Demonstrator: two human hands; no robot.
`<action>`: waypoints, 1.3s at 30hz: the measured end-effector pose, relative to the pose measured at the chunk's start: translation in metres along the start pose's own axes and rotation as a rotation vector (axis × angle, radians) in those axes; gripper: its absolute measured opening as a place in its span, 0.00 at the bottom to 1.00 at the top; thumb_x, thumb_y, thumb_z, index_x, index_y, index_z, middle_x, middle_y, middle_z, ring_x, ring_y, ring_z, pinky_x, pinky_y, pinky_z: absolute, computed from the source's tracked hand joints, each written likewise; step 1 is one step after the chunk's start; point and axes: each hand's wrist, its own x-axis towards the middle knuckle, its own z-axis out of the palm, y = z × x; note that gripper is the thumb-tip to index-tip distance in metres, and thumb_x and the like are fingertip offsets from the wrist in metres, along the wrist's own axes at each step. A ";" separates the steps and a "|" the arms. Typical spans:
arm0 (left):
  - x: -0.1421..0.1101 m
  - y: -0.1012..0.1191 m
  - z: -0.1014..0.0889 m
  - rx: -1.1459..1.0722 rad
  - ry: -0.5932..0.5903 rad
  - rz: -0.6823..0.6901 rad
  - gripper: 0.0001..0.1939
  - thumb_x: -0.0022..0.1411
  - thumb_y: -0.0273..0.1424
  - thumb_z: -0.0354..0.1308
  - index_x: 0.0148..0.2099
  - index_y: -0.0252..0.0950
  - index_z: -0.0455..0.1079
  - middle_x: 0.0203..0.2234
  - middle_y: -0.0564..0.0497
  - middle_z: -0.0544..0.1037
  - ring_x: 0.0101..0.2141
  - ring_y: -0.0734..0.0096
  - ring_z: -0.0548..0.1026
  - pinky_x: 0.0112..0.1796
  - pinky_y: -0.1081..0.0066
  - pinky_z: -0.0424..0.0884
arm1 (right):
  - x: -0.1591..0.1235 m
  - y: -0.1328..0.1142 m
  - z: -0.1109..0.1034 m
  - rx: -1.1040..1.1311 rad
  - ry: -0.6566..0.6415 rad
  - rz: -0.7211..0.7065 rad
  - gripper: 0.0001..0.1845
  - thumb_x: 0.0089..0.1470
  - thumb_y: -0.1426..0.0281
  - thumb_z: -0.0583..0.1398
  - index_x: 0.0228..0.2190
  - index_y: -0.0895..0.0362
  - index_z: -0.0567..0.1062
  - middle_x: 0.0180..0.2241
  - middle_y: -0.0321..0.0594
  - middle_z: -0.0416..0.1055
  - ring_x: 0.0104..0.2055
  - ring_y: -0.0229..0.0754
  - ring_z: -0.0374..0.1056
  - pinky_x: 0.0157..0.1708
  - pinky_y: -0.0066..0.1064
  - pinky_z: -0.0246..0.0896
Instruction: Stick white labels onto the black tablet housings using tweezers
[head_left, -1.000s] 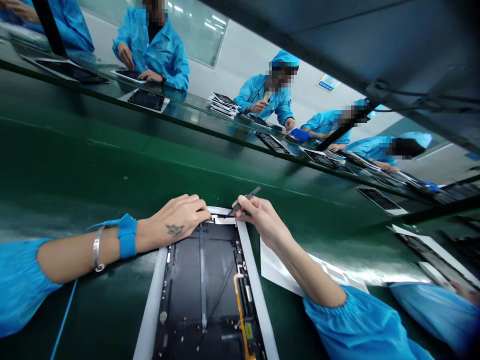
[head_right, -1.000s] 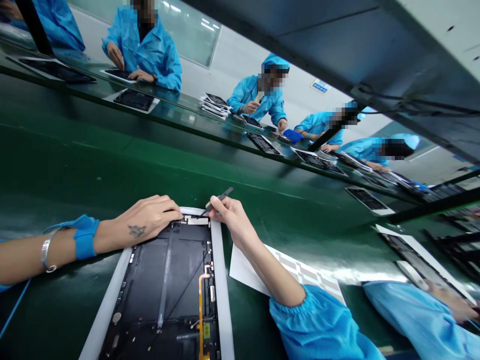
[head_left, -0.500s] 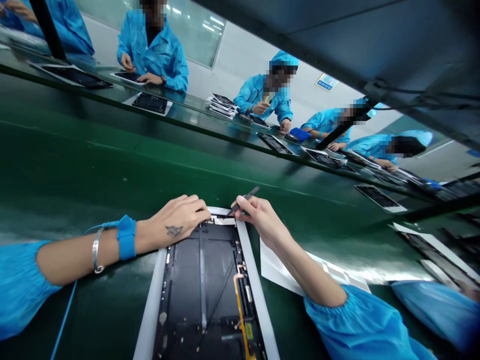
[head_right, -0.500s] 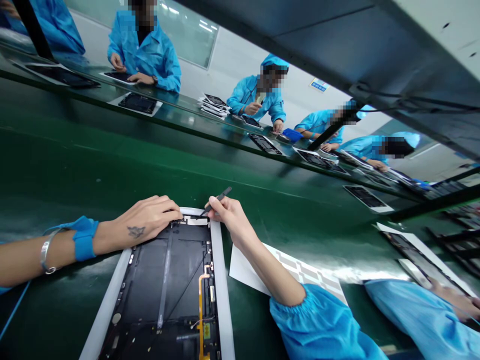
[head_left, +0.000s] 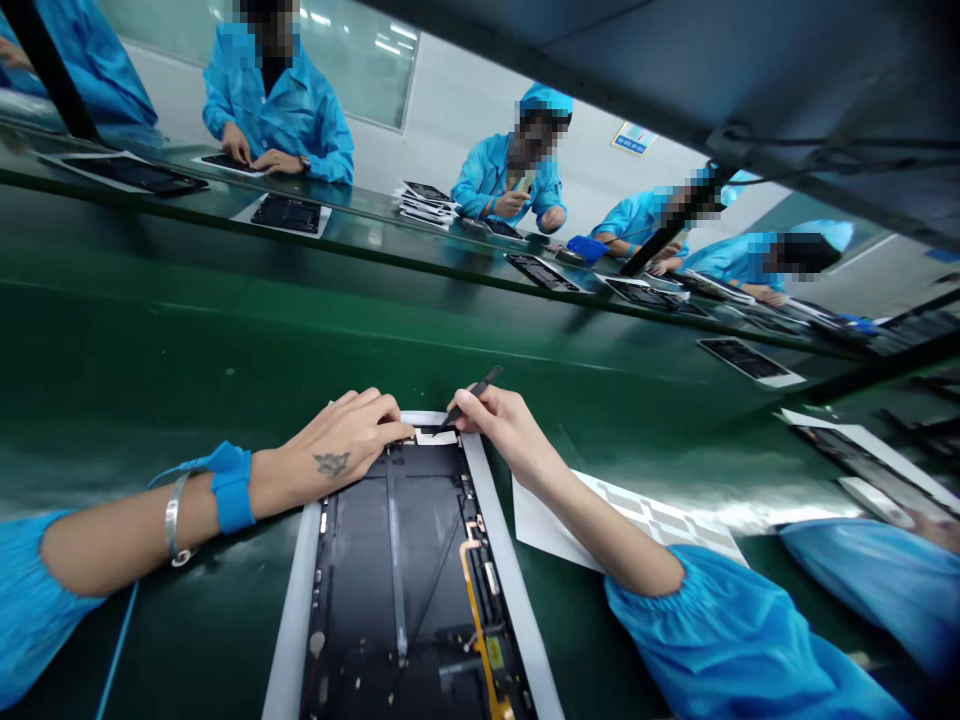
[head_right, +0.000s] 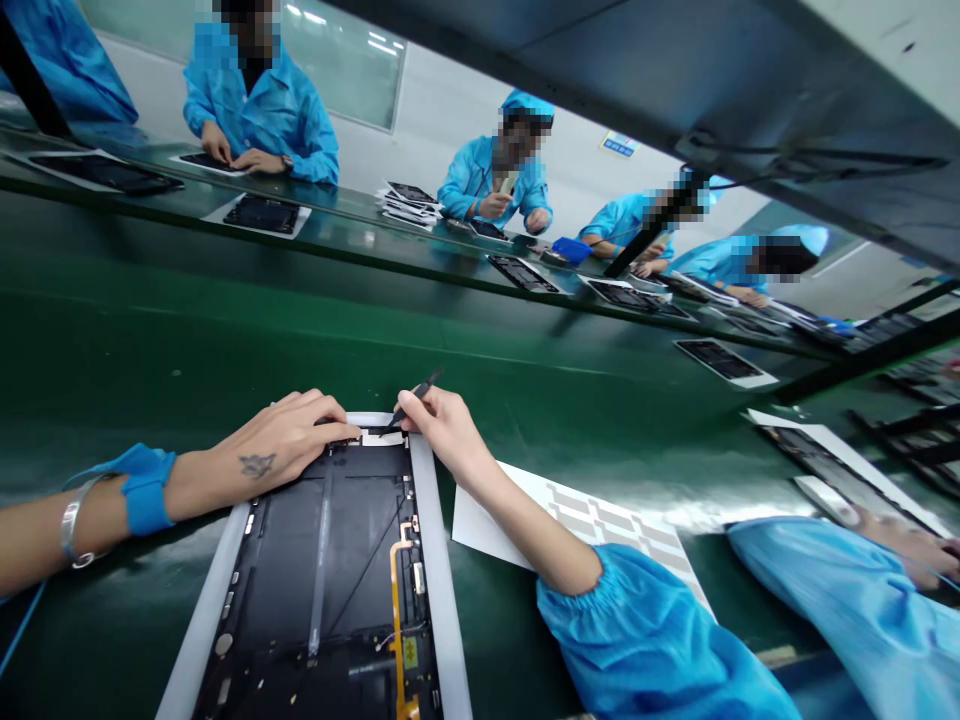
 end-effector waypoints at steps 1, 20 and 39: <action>0.000 0.000 0.000 -0.002 0.002 0.000 0.21 0.69 0.19 0.42 0.53 0.40 0.72 0.43 0.46 0.72 0.39 0.63 0.67 0.35 0.66 0.63 | -0.001 0.001 0.000 -0.042 0.018 -0.031 0.26 0.52 0.45 0.62 0.27 0.57 0.76 0.23 0.38 0.72 0.30 0.44 0.71 0.35 0.35 0.64; -0.001 0.002 0.000 0.074 0.015 0.027 0.17 0.69 0.20 0.46 0.51 0.37 0.72 0.42 0.46 0.74 0.40 0.63 0.71 0.38 0.65 0.67 | -0.025 -0.004 0.016 -0.296 -0.057 -0.502 0.19 0.64 0.53 0.56 0.35 0.51 0.80 0.34 0.43 0.78 0.39 0.49 0.72 0.42 0.40 0.67; -0.001 0.002 -0.004 0.050 0.015 0.070 0.21 0.68 0.19 0.45 0.57 0.39 0.69 0.50 0.46 0.74 0.44 0.62 0.71 0.38 0.66 0.66 | -0.024 0.000 -0.007 -0.068 0.162 -0.165 0.23 0.57 0.48 0.60 0.30 0.56 0.79 0.31 0.42 0.76 0.35 0.46 0.73 0.37 0.36 0.68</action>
